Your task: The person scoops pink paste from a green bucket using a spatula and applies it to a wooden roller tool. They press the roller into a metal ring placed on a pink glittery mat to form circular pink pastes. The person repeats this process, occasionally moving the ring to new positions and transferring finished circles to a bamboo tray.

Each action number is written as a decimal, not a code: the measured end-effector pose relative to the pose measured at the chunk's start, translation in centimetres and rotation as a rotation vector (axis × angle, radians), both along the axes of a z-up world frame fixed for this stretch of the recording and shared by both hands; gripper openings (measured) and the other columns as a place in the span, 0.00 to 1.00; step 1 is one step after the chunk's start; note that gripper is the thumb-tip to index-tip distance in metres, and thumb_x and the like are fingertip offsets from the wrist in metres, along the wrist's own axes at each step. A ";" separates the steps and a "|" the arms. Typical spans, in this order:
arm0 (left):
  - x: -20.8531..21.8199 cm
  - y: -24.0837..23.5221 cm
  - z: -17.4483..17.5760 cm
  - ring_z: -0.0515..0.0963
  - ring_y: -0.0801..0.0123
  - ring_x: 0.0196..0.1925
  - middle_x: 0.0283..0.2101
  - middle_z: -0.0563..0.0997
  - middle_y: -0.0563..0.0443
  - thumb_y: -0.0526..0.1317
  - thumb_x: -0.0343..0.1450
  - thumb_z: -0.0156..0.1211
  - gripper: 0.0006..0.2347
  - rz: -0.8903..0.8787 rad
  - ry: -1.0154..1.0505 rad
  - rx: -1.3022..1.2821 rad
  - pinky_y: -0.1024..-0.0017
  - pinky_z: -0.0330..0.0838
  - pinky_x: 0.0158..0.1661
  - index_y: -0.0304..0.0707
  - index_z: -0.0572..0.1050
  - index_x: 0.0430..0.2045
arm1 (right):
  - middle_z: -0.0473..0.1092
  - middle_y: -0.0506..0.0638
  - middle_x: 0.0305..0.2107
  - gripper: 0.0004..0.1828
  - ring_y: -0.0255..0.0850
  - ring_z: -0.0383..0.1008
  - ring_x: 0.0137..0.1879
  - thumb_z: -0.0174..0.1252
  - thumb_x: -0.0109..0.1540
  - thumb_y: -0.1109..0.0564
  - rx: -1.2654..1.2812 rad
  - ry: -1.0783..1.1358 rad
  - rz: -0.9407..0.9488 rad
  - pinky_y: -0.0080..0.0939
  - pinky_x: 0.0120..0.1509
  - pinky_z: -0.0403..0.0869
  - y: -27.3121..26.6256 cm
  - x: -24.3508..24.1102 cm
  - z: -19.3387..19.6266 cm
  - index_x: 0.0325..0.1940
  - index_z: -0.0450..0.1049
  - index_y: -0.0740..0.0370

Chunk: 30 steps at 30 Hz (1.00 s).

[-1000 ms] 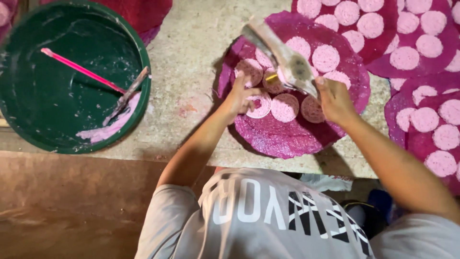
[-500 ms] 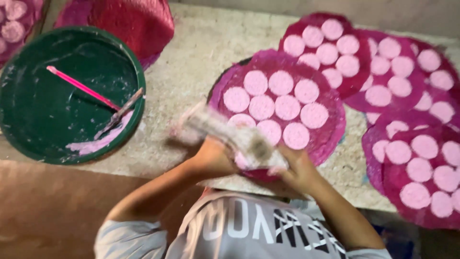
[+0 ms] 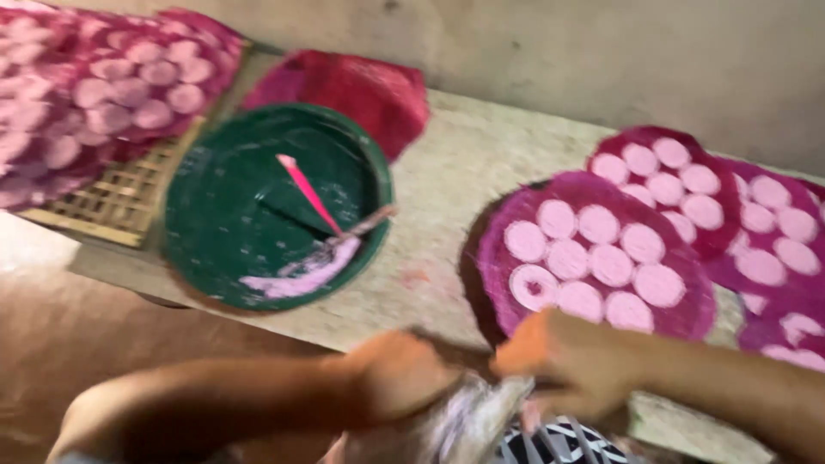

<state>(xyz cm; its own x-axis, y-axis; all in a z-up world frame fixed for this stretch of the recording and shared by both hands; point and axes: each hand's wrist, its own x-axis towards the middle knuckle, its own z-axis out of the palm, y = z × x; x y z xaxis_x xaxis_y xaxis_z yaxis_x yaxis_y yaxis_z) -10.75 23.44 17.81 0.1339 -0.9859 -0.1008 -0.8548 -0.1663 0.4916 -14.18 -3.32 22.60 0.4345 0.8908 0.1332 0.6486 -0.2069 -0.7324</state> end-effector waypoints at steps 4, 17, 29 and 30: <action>1.2 11.0 1.7 0.82 0.45 0.35 0.33 0.82 0.38 0.39 0.70 0.56 0.09 0.071 0.034 -0.189 0.53 0.73 0.37 0.37 0.78 0.39 | 0.69 0.55 0.28 0.26 0.57 0.74 0.36 0.51 0.72 0.37 0.014 0.161 0.085 0.52 0.38 0.69 7.9 2.3 0.9 0.38 0.69 0.63; 14.9 32.8 -5.8 0.83 0.53 0.53 0.52 0.81 0.38 0.42 0.66 0.62 0.22 0.550 1.433 -0.467 0.59 0.82 0.46 0.28 0.74 0.52 | 0.65 0.49 0.20 0.10 0.45 0.70 0.26 0.64 0.55 0.49 -0.509 -0.880 -0.133 0.46 0.25 0.69 16.4 17.1 2.8 0.32 0.74 0.54; 14.0 30.4 -17.5 0.78 0.65 0.36 0.37 0.76 0.46 0.36 0.73 0.61 0.09 1.257 0.939 -1.217 0.69 0.75 0.37 0.31 0.74 0.45 | 0.71 0.51 0.38 0.13 0.46 0.74 0.46 0.57 0.56 0.57 -0.414 -0.608 -0.282 0.43 0.48 0.74 25.8 20.6 -9.6 0.44 0.74 0.59; 13.7 30.2 -18.9 0.79 0.65 0.38 0.39 0.77 0.47 0.36 0.73 0.61 0.09 1.291 0.955 -1.258 0.69 0.75 0.38 0.32 0.74 0.45 | 0.71 0.51 0.36 0.09 0.46 0.74 0.47 0.57 0.55 0.58 -0.584 -0.638 -0.272 0.42 0.46 0.74 25.8 20.6 -11.7 0.39 0.73 0.58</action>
<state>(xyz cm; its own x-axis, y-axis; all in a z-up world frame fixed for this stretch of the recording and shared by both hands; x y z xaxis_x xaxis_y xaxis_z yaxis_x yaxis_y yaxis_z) 2.98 53.68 -1.09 0.9983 0.0525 -0.0269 0.0050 0.3797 0.9251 6.43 22.47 10.92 0.6384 0.7694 -0.0201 0.7697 -0.6381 0.0195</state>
